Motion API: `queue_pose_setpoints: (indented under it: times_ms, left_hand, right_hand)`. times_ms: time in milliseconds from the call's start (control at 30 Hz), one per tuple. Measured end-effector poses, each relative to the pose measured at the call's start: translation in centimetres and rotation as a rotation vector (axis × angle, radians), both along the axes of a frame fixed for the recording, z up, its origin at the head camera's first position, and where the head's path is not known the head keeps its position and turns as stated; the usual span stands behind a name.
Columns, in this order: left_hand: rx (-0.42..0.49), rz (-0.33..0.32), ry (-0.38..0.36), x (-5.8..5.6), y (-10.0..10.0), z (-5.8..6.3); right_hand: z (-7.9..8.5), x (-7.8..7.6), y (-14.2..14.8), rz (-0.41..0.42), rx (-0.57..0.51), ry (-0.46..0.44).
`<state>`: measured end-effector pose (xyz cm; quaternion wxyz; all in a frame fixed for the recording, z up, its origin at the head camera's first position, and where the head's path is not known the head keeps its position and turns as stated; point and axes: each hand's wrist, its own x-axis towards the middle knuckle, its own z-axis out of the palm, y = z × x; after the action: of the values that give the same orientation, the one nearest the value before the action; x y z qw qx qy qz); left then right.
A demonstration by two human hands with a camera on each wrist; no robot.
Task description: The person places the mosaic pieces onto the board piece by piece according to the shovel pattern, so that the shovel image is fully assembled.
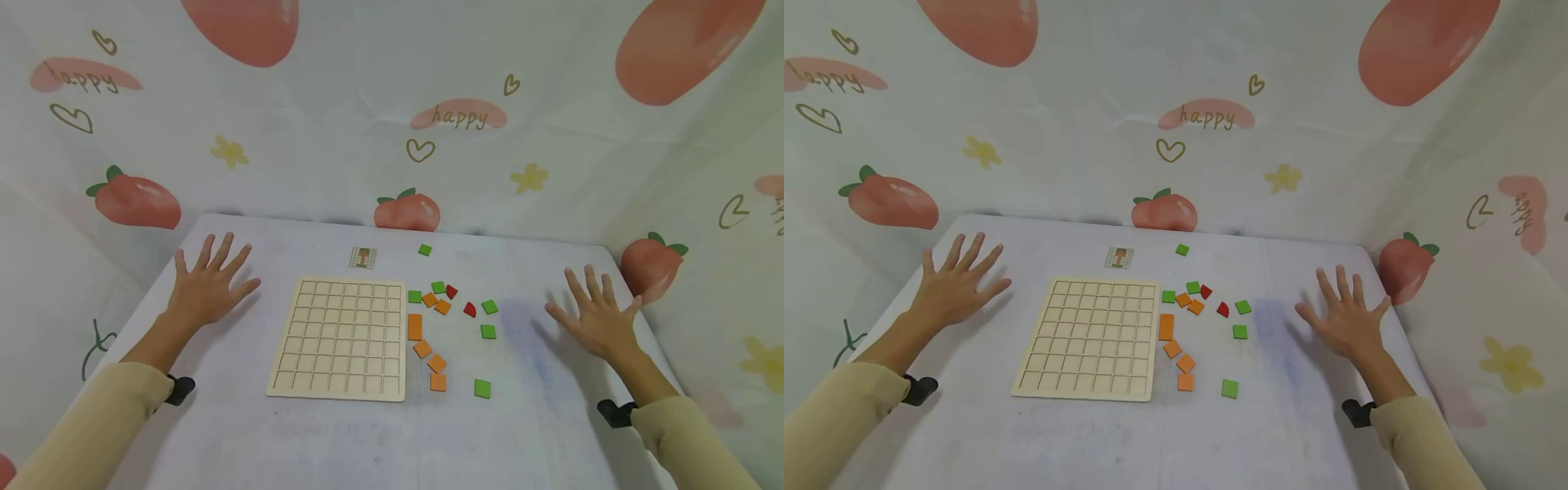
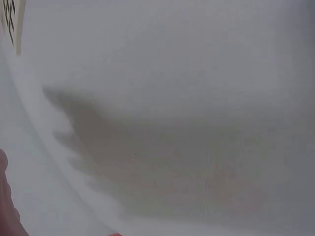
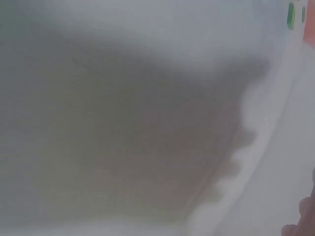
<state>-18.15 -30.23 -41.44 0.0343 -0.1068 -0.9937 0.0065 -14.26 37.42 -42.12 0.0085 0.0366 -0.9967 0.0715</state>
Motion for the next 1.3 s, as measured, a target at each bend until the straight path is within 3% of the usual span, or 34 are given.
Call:
queue_pose_setpoints:
  times_ms: [300,567,700,867,1067,1300]
  left_hand:
    - [-0.009,-0.194,0.017,1.4,1.9,-0.2]
    - [0.000,-0.285,-0.119,2.5,2.9,-0.7]
    - [0.020,-0.340,-0.152,2.9,3.2,-1.0]
    - [0.021,-0.380,-0.169,3.1,3.4,-1.2]
    - [0.013,-0.409,-0.170,3.3,3.3,-1.6]
    - [0.021,-0.429,-0.165,3.6,3.5,-1.6]
  right_hand:
    - [0.2,1.8,-1.7,0.181,-0.029,0.098]
    - [-0.6,2.8,-3.5,0.345,-0.119,0.080]
    - [-0.9,3.3,-4.4,0.403,-0.184,0.043]
    - [-1.4,4.0,-5.6,0.406,-0.338,-0.049]
    - [-2.5,4.5,-6.8,0.516,-0.551,-0.082]
    - [-2.7,5.2,-7.7,0.539,-0.611,-0.129]
